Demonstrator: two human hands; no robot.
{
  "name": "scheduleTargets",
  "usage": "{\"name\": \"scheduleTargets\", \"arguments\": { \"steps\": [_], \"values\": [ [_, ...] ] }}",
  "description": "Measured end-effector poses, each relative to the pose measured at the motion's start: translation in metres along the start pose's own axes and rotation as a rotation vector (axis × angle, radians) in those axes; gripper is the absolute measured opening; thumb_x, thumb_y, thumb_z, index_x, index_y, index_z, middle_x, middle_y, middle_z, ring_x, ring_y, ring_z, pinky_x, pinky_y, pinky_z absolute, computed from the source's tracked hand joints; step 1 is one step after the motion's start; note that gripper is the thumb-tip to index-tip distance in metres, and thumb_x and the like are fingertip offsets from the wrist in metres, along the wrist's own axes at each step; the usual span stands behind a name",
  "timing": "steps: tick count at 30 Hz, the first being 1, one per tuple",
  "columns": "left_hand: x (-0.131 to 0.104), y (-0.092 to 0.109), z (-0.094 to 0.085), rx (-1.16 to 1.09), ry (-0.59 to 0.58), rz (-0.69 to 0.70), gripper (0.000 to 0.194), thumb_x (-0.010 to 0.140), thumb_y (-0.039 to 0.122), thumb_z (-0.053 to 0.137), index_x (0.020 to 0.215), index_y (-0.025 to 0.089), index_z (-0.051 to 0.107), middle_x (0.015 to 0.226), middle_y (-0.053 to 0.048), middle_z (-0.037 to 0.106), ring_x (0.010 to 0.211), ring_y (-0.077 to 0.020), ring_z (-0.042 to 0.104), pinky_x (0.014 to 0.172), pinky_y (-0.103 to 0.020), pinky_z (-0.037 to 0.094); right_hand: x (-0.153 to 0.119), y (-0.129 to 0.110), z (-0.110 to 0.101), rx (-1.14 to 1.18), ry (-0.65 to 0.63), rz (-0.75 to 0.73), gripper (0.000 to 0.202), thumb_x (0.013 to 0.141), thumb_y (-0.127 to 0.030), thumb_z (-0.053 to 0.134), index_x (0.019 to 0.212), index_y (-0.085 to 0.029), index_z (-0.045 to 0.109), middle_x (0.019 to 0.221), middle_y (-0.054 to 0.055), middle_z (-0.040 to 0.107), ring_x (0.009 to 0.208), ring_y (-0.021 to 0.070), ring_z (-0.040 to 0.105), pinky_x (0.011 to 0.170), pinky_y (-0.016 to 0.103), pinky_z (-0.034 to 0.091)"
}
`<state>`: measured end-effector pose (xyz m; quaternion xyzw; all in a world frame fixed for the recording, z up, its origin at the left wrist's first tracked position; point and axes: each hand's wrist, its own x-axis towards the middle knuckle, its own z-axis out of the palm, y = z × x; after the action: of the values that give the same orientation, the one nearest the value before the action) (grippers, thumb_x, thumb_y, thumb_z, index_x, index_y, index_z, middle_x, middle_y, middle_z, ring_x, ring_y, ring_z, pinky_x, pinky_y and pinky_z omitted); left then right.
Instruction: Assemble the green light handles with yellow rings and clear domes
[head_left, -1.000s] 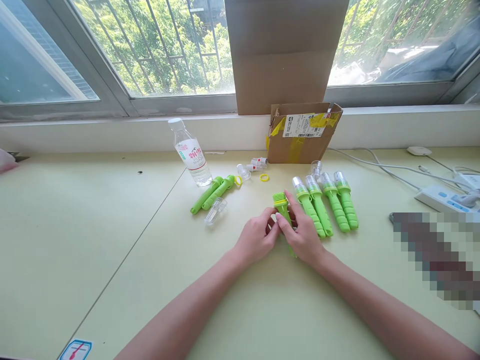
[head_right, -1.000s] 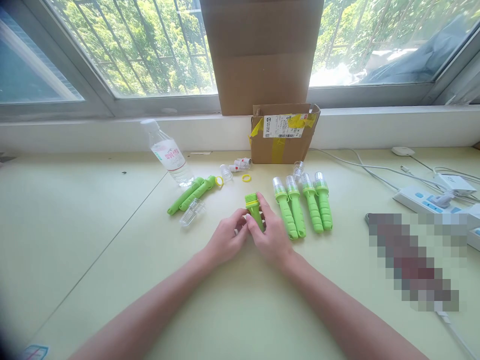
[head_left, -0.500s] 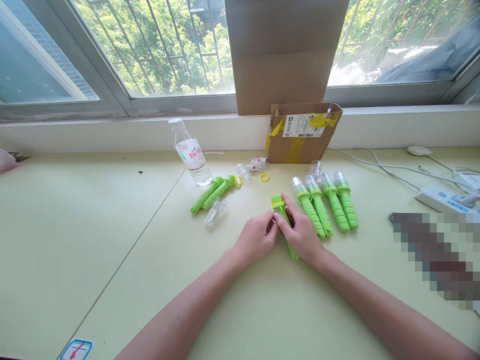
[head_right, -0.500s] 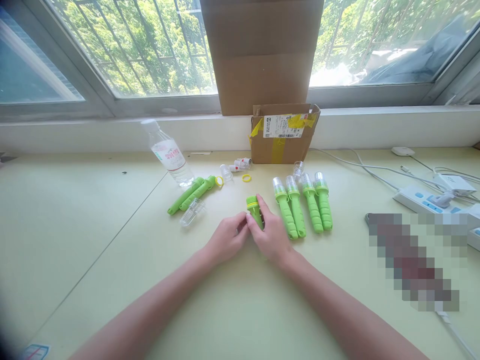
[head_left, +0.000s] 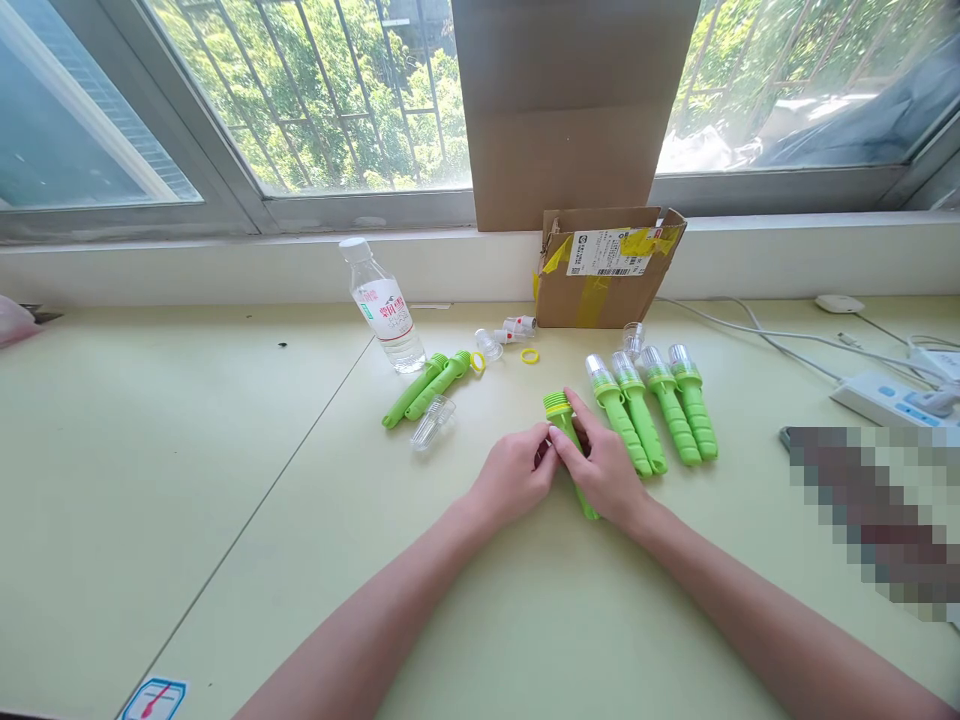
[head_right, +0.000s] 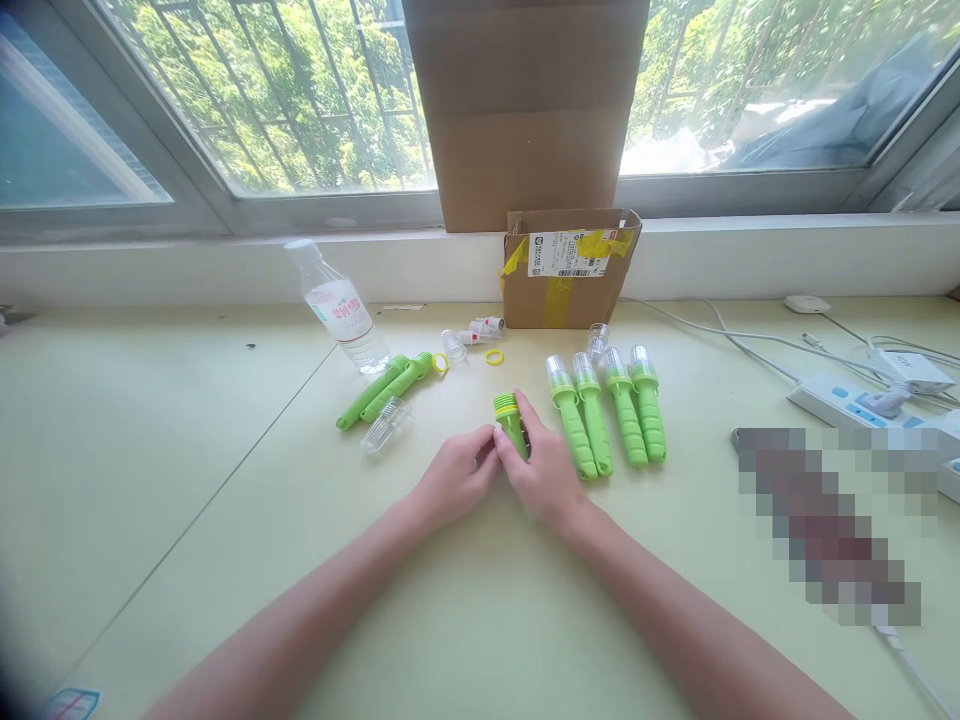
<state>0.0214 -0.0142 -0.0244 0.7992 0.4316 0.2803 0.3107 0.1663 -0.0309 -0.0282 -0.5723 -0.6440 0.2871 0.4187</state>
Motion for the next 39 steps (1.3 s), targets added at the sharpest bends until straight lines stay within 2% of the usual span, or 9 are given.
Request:
{"name": "scheduleTargets", "arguments": {
  "steps": [13, 18, 23, 28, 32, 39],
  "values": [
    [0.0, 0.001, 0.001, 0.012, 0.01, -0.009, 0.014, 0.087, 0.02, 0.04, 0.074, 0.02, 0.044, 0.065, 0.002, 0.054, 0.056, -0.011, 0.045, 0.055, -0.023, 0.034, -0.001, 0.004, 0.001, 0.001, -0.01, -0.012, 0.058, 0.091, -0.035, 0.044, 0.146, -0.017, 0.033, 0.063, -0.003, 0.047, 0.054, 0.0147, 0.043, 0.053, 0.029, 0.039],
    [0.0, 0.004, 0.0, 0.064, 0.046, -0.027, 0.014, 0.087, 0.021, 0.041, 0.076, 0.02, 0.048, 0.067, 0.001, 0.059, 0.055, -0.0112, 0.047, 0.055, -0.023, 0.035, -0.001, 0.002, 0.001, -0.004, -0.01, -0.021, 0.058, 0.091, -0.034, 0.043, 0.146, -0.017, 0.033, 0.06, -0.003, 0.045, 0.051, 0.0146, 0.041, 0.05, 0.029, 0.037],
    [0.003, 0.004, -0.001, 0.129, 0.114, -0.101, 0.012, 0.087, 0.023, 0.043, 0.081, 0.02, 0.054, 0.07, 0.0, 0.064, 0.055, -0.012, 0.051, 0.055, -0.024, 0.036, -0.001, 0.002, 0.001, 0.008, -0.008, -0.032, 0.058, 0.091, -0.033, 0.043, 0.146, -0.017, 0.033, 0.062, -0.002, 0.047, 0.052, 0.0149, 0.043, 0.051, 0.028, 0.037],
    [0.012, -0.002, 0.001, 0.199, 0.142, -0.127, 0.015, 0.089, 0.024, 0.042, 0.079, 0.02, 0.053, 0.07, 0.0, 0.064, 0.056, -0.0137, 0.053, 0.055, -0.025, 0.036, -0.002, 0.002, 0.001, 0.005, -0.005, -0.017, 0.058, 0.091, -0.032, 0.044, 0.146, -0.019, 0.032, 0.062, -0.003, 0.046, 0.052, 0.0149, 0.044, 0.05, 0.028, 0.038],
    [0.023, -0.007, 0.0, 0.292, 0.169, -0.166, 0.016, 0.089, 0.024, 0.041, 0.08, 0.02, 0.053, 0.069, -0.001, 0.064, 0.057, -0.0155, 0.056, 0.054, -0.025, 0.035, -0.002, 0.003, 0.002, 0.033, -0.018, 0.003, 0.058, 0.091, -0.033, 0.044, 0.147, -0.021, 0.031, 0.063, -0.002, 0.048, 0.056, 0.0167, 0.051, 0.054, 0.029, 0.043],
    [0.053, -0.02, -0.005, 0.621, 0.135, -0.185, 0.02, 0.091, 0.023, 0.037, 0.09, 0.018, 0.056, 0.08, -0.006, 0.067, 0.069, -0.0203, 0.063, 0.057, -0.027, 0.037, -0.002, 0.004, 0.002, 0.043, -0.022, 0.02, 0.058, 0.092, -0.035, 0.044, 0.147, -0.022, 0.03, 0.067, -0.002, 0.049, 0.062, 0.0182, 0.059, 0.06, 0.031, 0.048]
  ]
}}
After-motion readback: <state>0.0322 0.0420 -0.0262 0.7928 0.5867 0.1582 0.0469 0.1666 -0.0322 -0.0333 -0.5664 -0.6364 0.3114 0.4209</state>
